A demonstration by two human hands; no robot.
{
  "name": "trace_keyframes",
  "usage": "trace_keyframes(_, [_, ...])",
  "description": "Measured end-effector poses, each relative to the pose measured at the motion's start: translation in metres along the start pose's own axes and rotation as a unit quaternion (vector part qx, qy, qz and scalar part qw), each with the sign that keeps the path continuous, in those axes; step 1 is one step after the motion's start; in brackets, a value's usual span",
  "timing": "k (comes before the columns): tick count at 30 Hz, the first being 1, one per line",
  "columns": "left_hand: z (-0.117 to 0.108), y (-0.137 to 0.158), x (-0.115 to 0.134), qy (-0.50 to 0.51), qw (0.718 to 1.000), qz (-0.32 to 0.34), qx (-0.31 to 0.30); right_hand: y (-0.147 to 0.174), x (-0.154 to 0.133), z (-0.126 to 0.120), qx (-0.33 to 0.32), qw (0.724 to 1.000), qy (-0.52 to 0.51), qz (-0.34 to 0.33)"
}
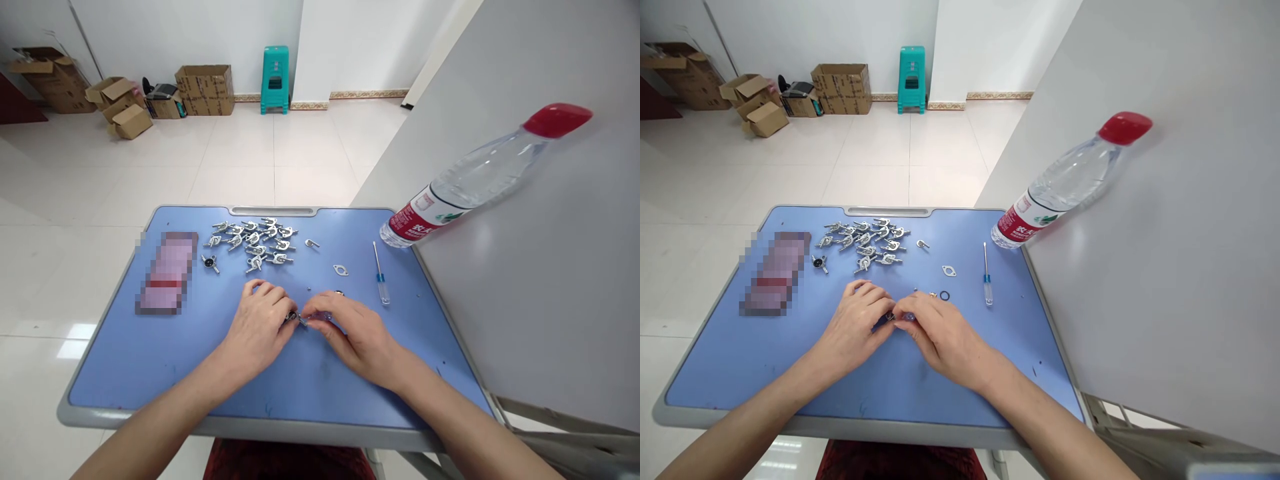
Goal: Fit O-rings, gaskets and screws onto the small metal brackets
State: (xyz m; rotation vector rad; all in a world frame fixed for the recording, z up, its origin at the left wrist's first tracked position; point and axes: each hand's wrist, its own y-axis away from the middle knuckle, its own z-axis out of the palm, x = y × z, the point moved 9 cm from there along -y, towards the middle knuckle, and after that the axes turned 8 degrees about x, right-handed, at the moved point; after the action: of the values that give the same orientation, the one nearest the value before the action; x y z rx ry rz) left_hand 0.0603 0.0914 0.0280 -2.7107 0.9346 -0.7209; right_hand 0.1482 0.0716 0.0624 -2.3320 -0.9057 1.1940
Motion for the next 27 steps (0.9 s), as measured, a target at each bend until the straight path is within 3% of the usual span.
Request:
trace_keyframes(5, [-0.001, 0.000, 0.002, -0.007, 1.000, 0.006, 0.010, -0.001, -0.012, -0.008, 0.090, 0.989, 0.087, -0.081])
trace_keyframes(11, [0.001, 0.000, 0.001, -0.008, 1.000, 0.000, 0.001, -0.002, -0.012, -0.005, 0.004, 0.997, 0.032, -0.064])
trace_keyframes(18, [0.000, 0.000, 0.000, -0.009, 1.000, 0.000, 0.007, -0.004, -0.010, -0.016, 0.090, 0.990, 0.093, -0.057])
trace_keyframes(24, [0.001, -0.001, 0.000, -0.002, 1.000, -0.008, -0.003, -0.005, -0.011, -0.011, 0.035, 0.997, 0.041, -0.048])
trace_keyframes(27, [0.001, -0.001, 0.000, -0.007, 1.000, -0.007, -0.003, -0.006, -0.009, -0.016, 0.067, 0.995, 0.064, -0.035])
